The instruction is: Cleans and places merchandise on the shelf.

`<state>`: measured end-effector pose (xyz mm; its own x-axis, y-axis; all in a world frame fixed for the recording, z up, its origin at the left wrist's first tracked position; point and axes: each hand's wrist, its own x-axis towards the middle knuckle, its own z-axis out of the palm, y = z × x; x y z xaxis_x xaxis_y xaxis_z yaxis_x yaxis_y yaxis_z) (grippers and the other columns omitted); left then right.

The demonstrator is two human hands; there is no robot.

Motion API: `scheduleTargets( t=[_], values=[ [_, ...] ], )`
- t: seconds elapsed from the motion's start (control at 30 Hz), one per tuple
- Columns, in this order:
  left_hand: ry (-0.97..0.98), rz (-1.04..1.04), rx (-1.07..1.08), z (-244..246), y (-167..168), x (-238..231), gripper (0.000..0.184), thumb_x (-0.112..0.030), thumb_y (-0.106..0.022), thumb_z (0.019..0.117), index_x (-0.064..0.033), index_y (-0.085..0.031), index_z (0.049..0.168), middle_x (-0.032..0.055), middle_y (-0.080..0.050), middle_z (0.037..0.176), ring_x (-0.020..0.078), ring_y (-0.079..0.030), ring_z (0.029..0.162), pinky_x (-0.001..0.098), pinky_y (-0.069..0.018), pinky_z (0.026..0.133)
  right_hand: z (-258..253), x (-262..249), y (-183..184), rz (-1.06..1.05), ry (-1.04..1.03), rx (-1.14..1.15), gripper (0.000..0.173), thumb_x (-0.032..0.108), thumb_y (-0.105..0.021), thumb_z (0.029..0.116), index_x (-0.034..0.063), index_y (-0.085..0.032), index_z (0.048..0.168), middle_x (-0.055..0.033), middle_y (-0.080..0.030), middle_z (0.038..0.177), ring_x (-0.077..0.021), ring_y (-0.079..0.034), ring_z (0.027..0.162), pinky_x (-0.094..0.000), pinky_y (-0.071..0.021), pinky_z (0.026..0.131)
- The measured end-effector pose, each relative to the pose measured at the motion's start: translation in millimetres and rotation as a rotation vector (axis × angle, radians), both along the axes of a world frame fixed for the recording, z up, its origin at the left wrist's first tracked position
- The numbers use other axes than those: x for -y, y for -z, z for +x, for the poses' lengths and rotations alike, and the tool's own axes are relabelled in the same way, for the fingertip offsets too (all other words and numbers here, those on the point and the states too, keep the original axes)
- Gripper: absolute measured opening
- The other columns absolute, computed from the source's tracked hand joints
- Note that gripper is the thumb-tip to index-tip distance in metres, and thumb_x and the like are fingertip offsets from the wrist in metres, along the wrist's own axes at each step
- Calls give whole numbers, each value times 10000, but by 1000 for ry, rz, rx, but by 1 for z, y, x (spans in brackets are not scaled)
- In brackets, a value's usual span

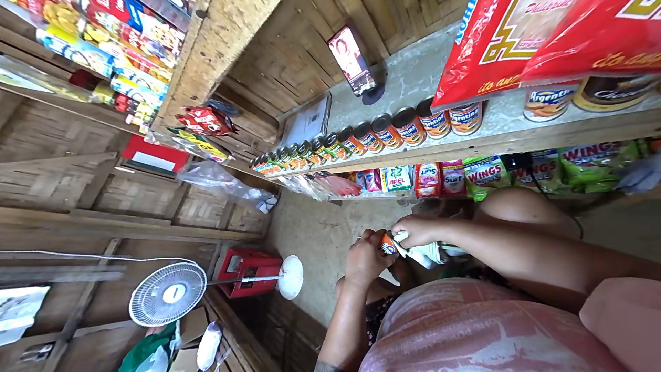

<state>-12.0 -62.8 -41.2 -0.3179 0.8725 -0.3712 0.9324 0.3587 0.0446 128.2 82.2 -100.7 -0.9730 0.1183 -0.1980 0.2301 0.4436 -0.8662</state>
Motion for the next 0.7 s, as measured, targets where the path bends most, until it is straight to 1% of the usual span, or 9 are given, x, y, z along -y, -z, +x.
scheduleTargets(
  t=[0.07, 0.2, 0.27, 0.37, 0.5, 0.63, 0.7],
  values=[
    [-15, -11, 6, -1, 2, 1, 704, -518, -776, 827, -197, -603, 1430, 85, -624, 1372, 273, -654, 1179, 499, -553, 976, -1, 0, 0, -14, 10, -11, 316, 172, -675, 964, 13, -675, 1237, -231, -653, 1246, -382, -598, 1204, -583, -441, 1031],
    [-31, -36, 7, 1, 3, 2, 706, -528, -761, 835, -205, -592, 1440, 75, -618, 1383, 265, -655, 1176, 496, -551, 978, -1, 1, 0, -33, 65, -14, 315, 181, -668, 967, 18, -676, 1236, -224, -648, 1262, -370, -592, 1218, -568, -436, 1047],
    [-24, -38, 16, 5, 4, 4, 700, -516, -764, 840, -192, -594, 1437, 82, -621, 1376, 273, -653, 1180, 500, -549, 981, -1, 1, -2, -46, 107, -8, 322, 199, -668, 968, 20, -670, 1235, -220, -649, 1251, -363, -592, 1212, -567, -439, 1043],
    [-2, -27, 6, 11, 6, 6, 691, -514, -765, 840, -168, -609, 1417, 91, -631, 1358, 281, -665, 1155, 507, -559, 957, -2, 0, 0, -41, 152, 4, 337, 221, -666, 962, 21, -665, 1234, -220, -652, 1234, -368, -600, 1197, -579, -448, 1026],
    [7, -28, 7, 16, 4, 6, 687, -527, -753, 844, -146, -618, 1399, 93, -629, 1358, 279, -667, 1148, 502, -563, 946, -3, 0, 1, 6, 178, 55, 344, 246, -632, 984, 27, -648, 1248, -224, -646, 1240, -379, -597, 1205, -593, -452, 1014],
    [-18, 50, 68, 13, 2, 6, 707, -517, -776, 821, -155, -618, 1408, 79, -637, 1349, 253, -671, 1140, 489, -563, 960, -4, -1, 1, 69, 150, 121, 346, 220, -619, 982, 41, -635, 1278, -220, -639, 1270, -391, -591, 1226, -611, -455, 1010],
    [-31, 137, 107, 6, 4, 6, 694, -513, -793, 800, -163, -638, 1379, 78, -652, 1322, 241, -677, 1125, 480, -570, 954, -3, -1, 0, 67, 145, 111, 341, 220, -630, 978, 31, -636, 1261, -227, -639, 1254, -395, -595, 1209, -611, -457, 999]
  ],
)
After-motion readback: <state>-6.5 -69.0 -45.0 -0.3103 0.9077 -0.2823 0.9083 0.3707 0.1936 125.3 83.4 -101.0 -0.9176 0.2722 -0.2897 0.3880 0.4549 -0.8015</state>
